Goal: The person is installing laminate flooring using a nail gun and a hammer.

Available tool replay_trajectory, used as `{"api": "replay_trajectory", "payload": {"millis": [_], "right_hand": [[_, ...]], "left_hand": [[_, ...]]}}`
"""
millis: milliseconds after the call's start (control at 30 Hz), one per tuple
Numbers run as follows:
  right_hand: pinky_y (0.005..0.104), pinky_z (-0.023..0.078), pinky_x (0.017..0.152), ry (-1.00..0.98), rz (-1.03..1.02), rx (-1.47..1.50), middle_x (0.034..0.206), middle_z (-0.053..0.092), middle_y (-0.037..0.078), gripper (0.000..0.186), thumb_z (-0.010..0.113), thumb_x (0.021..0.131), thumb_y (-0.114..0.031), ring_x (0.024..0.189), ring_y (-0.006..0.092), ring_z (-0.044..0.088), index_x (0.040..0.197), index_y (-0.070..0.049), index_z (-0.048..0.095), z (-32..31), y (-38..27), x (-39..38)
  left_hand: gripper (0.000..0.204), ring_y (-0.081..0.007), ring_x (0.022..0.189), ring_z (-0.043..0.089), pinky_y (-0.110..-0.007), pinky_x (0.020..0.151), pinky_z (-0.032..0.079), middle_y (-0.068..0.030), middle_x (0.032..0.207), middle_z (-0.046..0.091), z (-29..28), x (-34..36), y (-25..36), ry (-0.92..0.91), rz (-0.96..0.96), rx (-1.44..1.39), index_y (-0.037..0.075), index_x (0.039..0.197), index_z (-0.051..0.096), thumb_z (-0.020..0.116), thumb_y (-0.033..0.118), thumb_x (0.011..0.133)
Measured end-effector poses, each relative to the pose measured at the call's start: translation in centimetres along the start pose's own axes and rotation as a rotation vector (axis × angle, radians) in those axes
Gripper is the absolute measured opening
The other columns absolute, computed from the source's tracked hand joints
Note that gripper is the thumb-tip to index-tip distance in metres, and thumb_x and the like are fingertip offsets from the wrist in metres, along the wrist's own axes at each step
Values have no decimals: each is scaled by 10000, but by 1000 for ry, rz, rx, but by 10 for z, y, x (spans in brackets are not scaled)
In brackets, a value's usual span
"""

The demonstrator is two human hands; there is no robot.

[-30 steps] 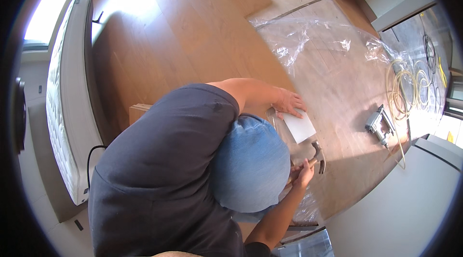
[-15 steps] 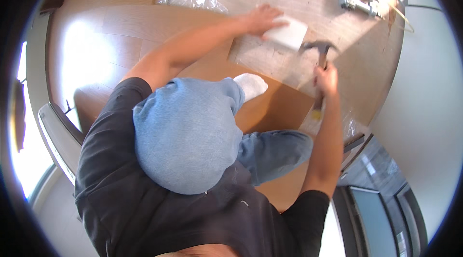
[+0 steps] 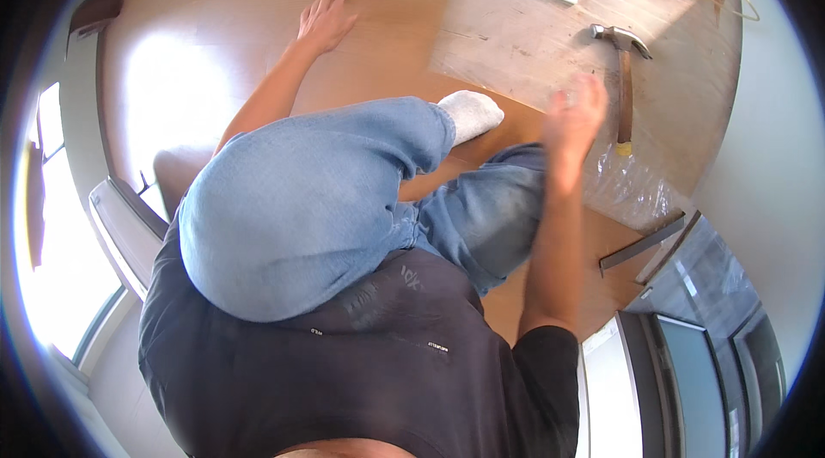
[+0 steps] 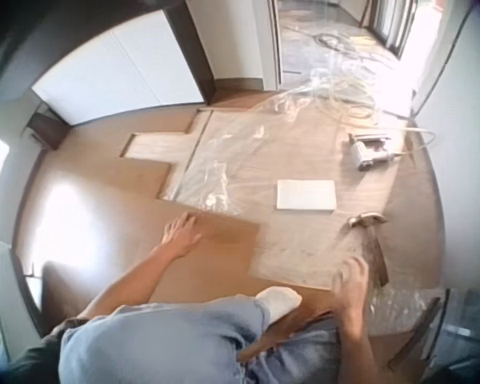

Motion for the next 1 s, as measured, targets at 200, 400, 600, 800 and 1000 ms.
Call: {"api": "replay_trajectory", "payload": {"millis": [200, 400, 600, 800, 1000], "right_hand": [[453, 495, 950, -209, 160, 126, 1157, 632, 180, 205, 613, 870, -90, 1101, 364, 610, 1063, -50, 671, 35, -14, -9], [429, 510, 898, -304, 152, 30, 1068, 641, 201, 212, 581, 874, -86, 1002, 358, 635, 1057, -27, 672, 54, 18, -8], [436, 504, 909, -399, 115, -11, 1092, 626, 218, 237, 590, 891, -113, 1014, 360, 627, 1095, -12, 655, 73, -8, -6], [421, 510, 910, -401, 70, 35, 1116, 634, 211, 292, 612, 908, -141, 1017, 333, 634, 1155, 14, 633, 97, -19, 11], [408, 503, 949, -380, 168, 356, 1227, 634, 216, 485, 661, 926, -271, 1098, 324, 637, 1291, 32, 559, 194, -114, 87]], "left_hand": [[732, -311, 1539, 174, -554, 1207, 255, -107, 1673, 168, 50, -92, -105, -100, -311, -122, 160, 1586, 276, 524, 505, 990], [680, -365, 1449, 350, -491, 1169, 336, -178, 1563, 388, 50, -95, -161, -207, -253, -365, 108, 1503, 444, 577, 480, 949], [574, -370, 1180, 620, -429, 1027, 473, -220, 1277, 656, -2, -34, -167, -69, -261, -573, 53, 1384, 583, 600, 405, 931], [507, -335, 1145, 650, -418, 981, 505, -188, 1245, 684, -50, 62, -187, -13, -172, -579, 55, 1376, 586, 585, 324, 946], [414, -362, 1166, 632, -465, 992, 502, -177, 1290, 647, -36, 184, -174, 131, 178, -217, 60, 1288, 634, 545, 302, 964]]}}
Point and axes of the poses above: each hand's wrist, its own x-axis towards the middle knuckle, its own z-axis out of the palm, y = z × x, the point moved 4 cm from there along x, towards the middle knuckle
